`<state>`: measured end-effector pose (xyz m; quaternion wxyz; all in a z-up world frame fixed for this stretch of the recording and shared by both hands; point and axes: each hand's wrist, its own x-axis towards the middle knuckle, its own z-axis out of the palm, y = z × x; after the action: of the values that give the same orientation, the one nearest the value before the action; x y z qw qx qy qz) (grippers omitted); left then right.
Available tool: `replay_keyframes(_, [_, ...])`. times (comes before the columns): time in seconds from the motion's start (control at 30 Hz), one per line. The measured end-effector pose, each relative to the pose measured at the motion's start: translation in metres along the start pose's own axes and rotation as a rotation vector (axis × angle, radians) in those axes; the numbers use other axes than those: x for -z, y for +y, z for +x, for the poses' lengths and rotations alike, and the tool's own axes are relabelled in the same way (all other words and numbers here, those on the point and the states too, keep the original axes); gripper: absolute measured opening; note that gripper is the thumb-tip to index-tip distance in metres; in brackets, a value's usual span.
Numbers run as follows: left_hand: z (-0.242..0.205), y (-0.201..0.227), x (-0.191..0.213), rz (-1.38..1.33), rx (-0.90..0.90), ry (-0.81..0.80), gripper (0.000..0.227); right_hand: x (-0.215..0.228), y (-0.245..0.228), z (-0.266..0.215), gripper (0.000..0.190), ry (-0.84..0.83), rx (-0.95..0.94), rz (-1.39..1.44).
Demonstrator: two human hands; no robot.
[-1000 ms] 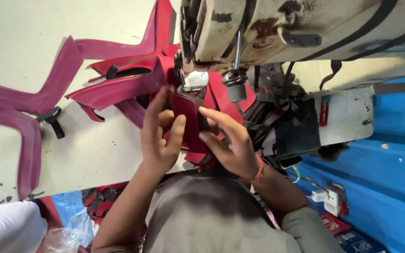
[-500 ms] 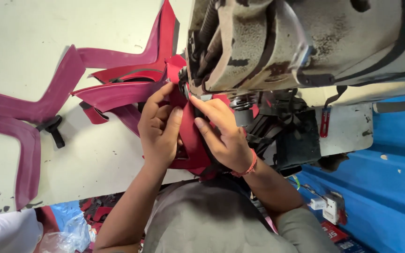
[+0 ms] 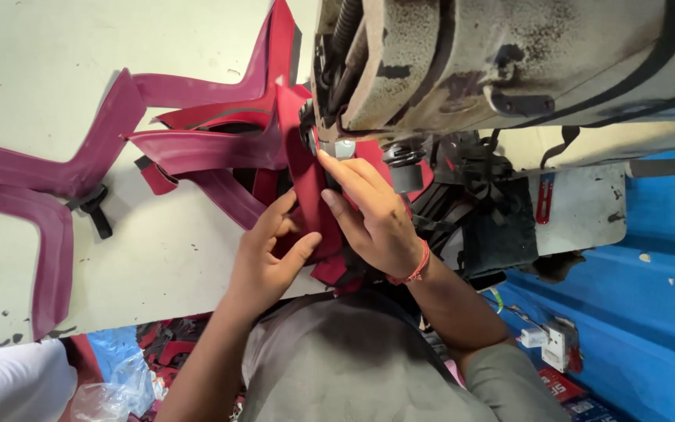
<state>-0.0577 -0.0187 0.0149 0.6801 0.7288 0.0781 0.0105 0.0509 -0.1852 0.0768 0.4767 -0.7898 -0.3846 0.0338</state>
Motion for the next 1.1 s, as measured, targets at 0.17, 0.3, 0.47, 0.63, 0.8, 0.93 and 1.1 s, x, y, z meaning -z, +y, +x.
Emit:
replay_keyframes(0.17, [0.021, 0.021, 0.027, 0.054, -0.052, -0.09, 0.072, 0.003, -0.003, 0.005, 0.048, -0.02, -0.01, 0.0])
replay_keyframes(0.3, [0.04, 0.016, 0.034, -0.165, -0.036, -0.148, 0.071, 0.005, 0.001, 0.006, 0.05, -0.032, 0.001, -0.026])
replay_keyframes(0.47, [0.063, 0.017, 0.037, -0.212, 0.025, -0.117, 0.069, 0.006, 0.0, 0.006, 0.052, -0.036, -0.017, -0.029])
replay_keyframes(0.63, [0.077, 0.02, 0.038, -0.239, 0.03, -0.095, 0.066, 0.006, -0.003, -0.003, 0.051, -0.014, -0.017, -0.021])
replay_keyframes(0.8, [0.096, 0.012, 0.044, -0.459, -0.017, -0.168, 0.061, 0.01, -0.009, -0.006, 0.046, 0.0, 0.021, -0.171])
replay_keyframes(0.93, [0.093, 0.036, 0.034, -0.603, 0.037, -0.174, 0.056, 0.005, 0.0, -0.01, 0.046, -0.016, -0.15, -0.224])
replay_keyframes(1.1, [0.084, -0.007, 0.025, -0.72, 0.132, -0.118, 0.042, 0.002, 0.011, -0.007, 0.05, 0.049, -0.024, -0.51])
